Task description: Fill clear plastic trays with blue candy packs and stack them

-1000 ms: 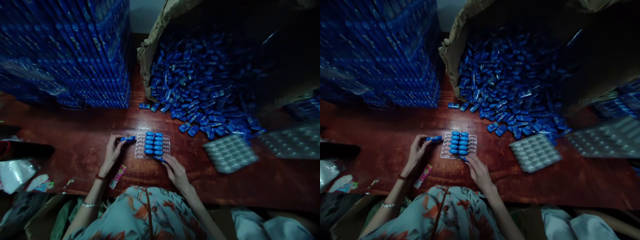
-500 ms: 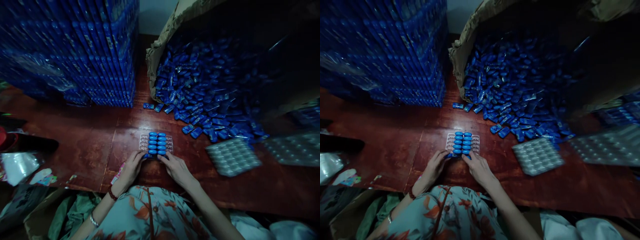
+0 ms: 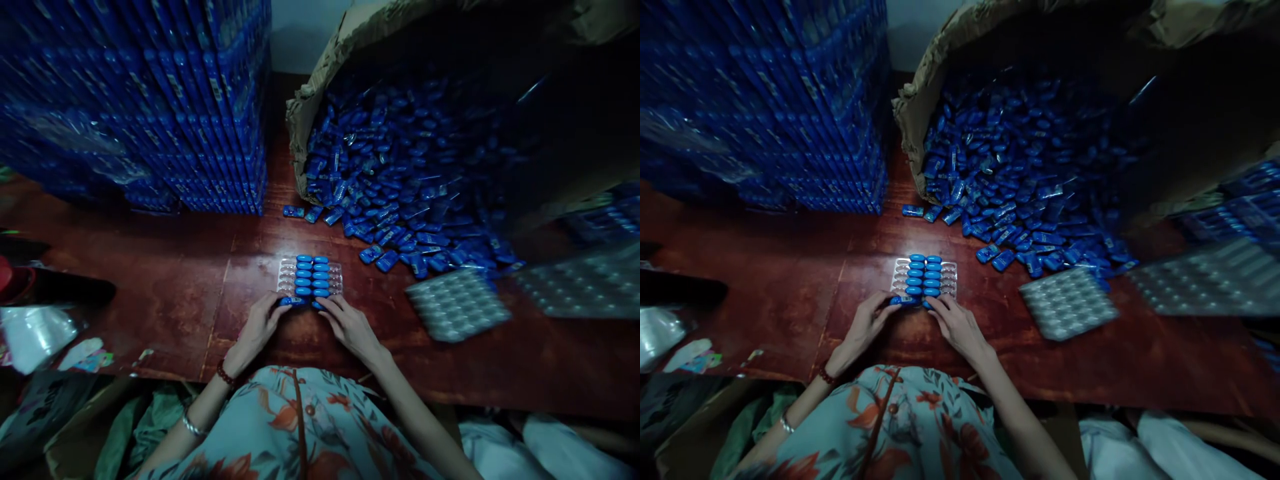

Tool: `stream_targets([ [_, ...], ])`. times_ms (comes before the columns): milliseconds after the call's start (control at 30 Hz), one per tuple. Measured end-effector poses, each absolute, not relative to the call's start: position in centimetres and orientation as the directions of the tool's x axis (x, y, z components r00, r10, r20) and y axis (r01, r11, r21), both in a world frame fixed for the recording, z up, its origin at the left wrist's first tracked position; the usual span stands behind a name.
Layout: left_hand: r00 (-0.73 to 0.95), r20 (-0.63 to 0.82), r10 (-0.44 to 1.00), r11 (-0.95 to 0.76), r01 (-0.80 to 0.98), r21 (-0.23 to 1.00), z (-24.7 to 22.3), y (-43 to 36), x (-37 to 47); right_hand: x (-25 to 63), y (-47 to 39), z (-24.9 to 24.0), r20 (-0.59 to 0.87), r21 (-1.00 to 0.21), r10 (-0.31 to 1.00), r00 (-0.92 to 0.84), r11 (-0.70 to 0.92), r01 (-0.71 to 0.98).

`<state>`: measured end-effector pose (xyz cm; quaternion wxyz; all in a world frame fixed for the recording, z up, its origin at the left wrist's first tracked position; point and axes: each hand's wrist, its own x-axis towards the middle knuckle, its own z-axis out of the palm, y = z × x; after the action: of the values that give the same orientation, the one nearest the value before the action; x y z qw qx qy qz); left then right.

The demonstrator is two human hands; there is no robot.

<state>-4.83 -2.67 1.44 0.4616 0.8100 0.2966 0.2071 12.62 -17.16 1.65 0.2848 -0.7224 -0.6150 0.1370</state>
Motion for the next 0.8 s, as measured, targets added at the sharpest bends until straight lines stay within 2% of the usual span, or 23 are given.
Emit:
stream_targets([
  [133, 0.625, -0.083, 0.776, -0.168, 0.332, 0.928, 2.4, -3.0, -5.4, 12.0, -17.5, 0.9, 0.201, -0.675, 0.931, 0.304, -0.093, 0.732],
  [267, 0.591, -0.298, 0.75, 0.155, 0.281, 0.947, 2.3, -3.3, -5.5, 11.5, -17.6, -0.1, 0.25, -0.786, 0.842, 0.477, -0.111, 0.609],
  [367, 0.592, -0.31, 0.744, 0.23, 0.209, 0.95, 2.1, -3.3, -5.2, 11.5, -17.7, -0.9, 0.196, -0.885, 0.741, 0.643, -0.149, 0.441],
  [500, 0.559, -0.229, 0.797, 0.172, 0.152, 0.973, 2.0, -3.3, -5.0, 11.3, -17.9, -1.4, 0.072, -0.949, 0.691, 0.719, -0.175, 0.263],
  [633, 0.57, -0.084, 0.818, -0.032, 0.19, 0.981, 1.8, -3.4, -4.8, 10.5, -17.6, -1.0, 0.082, -0.934, 0.704, 0.706, -0.193, 0.302],
  [700, 0.607, -0.001, 0.795, -0.164, 0.217, 0.962, 1.6, -3.6, -4.8, 10.2, -17.3, -0.7, 0.094, -0.918, 0.717, 0.69, -0.206, 0.339],
  [800, 0.671, 0.09, 0.736, -0.314, 0.221, 0.924, 1.0, -3.9, -5.0, 10.2, -17.0, -0.6, 0.056, -0.928, 0.707, 0.705, -0.224, 0.299],
])
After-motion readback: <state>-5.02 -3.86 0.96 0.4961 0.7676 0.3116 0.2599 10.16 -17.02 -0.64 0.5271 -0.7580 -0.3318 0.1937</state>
